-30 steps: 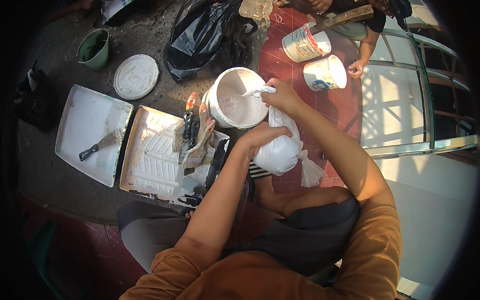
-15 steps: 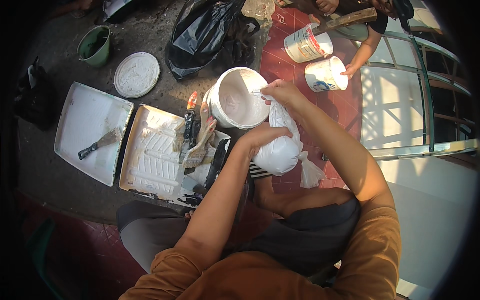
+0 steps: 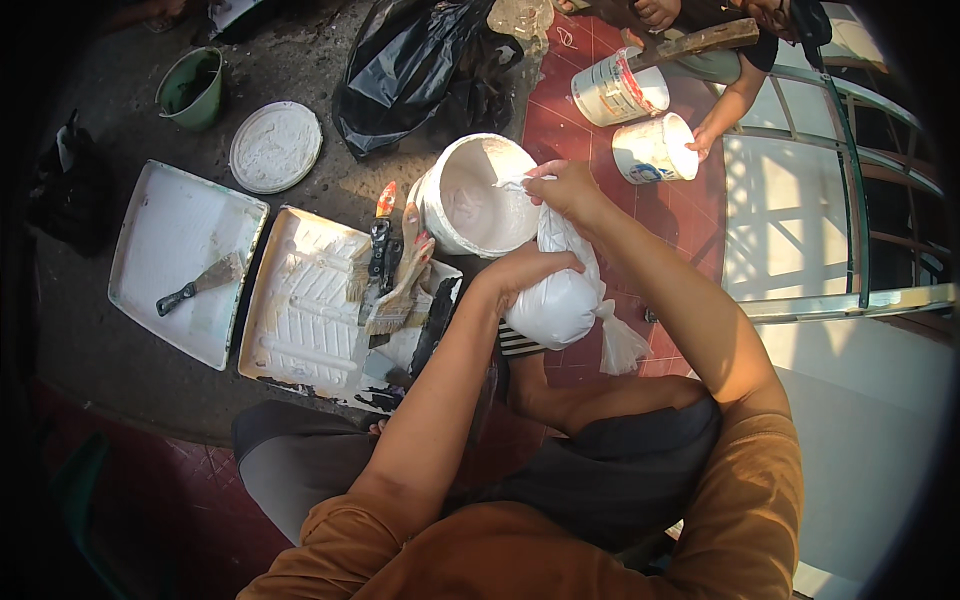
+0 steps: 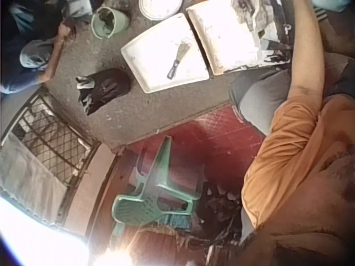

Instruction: The person pours white paint between buckets and stirs the mixture using a putty knife before handling a white plastic bag.

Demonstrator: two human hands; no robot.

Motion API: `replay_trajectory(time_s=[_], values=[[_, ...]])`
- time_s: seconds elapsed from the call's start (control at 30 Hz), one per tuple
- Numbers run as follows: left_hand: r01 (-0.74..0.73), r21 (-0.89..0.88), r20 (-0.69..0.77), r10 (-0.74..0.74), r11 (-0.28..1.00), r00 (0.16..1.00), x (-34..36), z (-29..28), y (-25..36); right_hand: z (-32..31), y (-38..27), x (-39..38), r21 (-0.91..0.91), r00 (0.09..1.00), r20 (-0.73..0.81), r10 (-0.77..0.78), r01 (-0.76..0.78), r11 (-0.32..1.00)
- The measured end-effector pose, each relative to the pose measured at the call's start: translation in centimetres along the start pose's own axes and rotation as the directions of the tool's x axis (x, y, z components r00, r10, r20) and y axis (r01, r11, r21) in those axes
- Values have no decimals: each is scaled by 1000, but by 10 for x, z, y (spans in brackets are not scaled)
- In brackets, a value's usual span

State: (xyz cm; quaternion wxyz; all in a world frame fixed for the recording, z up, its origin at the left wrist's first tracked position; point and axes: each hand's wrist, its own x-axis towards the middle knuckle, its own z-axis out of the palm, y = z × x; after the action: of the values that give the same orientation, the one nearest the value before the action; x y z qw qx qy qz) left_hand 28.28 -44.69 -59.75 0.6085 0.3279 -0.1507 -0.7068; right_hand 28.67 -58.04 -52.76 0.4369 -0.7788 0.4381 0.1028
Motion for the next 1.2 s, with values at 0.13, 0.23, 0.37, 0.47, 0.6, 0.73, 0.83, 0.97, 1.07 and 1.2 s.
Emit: replay_trajectory(time_s=[0.13,0.23,0.37,0.47,0.6,0.73,0.83,0.97,1.07,1.2], values=[[-15,11,-1,15,1000,1000,-2,2,3,-2,6,0,-66,996,-6,-94,93,993],[-13,5,-11,13,1000,1000,-5,3,3,-2,7,-1,-109,991,5,-134,134,985],[18,-13,-10,-18,1000,1000,-2,2,1,-2,0,-3,-152,998,4,-64,64,986],[-20,-11,3,20,1000,1000,-5,2,3,-1,0,-4,-206,998,-6,-55,52,977],[-41,-1,3,41,999,999,-9,4,7,-1,2,-7,-329,987,-8,-163,152,932],[13,-27,-1,-13,1000,1000,-4,3,1,1,3,-9,-461,962,-4,-273,240,854],[28,-27,5,-27,999,1000,-2,1,-1,5,0,-13,-506,948,-13,-319,270,819],[14,-20,9,-14,1000,1000,-5,2,2,6,-4,-15,-505,945,-11,-327,276,818],[2,-20,3,-2,1000,1000,-6,3,3,6,-2,-13,-479,940,-20,-341,290,828],[6,-34,10,-5,999,1000,-2,0,-1,8,-2,-10,-488,938,-11,-347,298,820]])
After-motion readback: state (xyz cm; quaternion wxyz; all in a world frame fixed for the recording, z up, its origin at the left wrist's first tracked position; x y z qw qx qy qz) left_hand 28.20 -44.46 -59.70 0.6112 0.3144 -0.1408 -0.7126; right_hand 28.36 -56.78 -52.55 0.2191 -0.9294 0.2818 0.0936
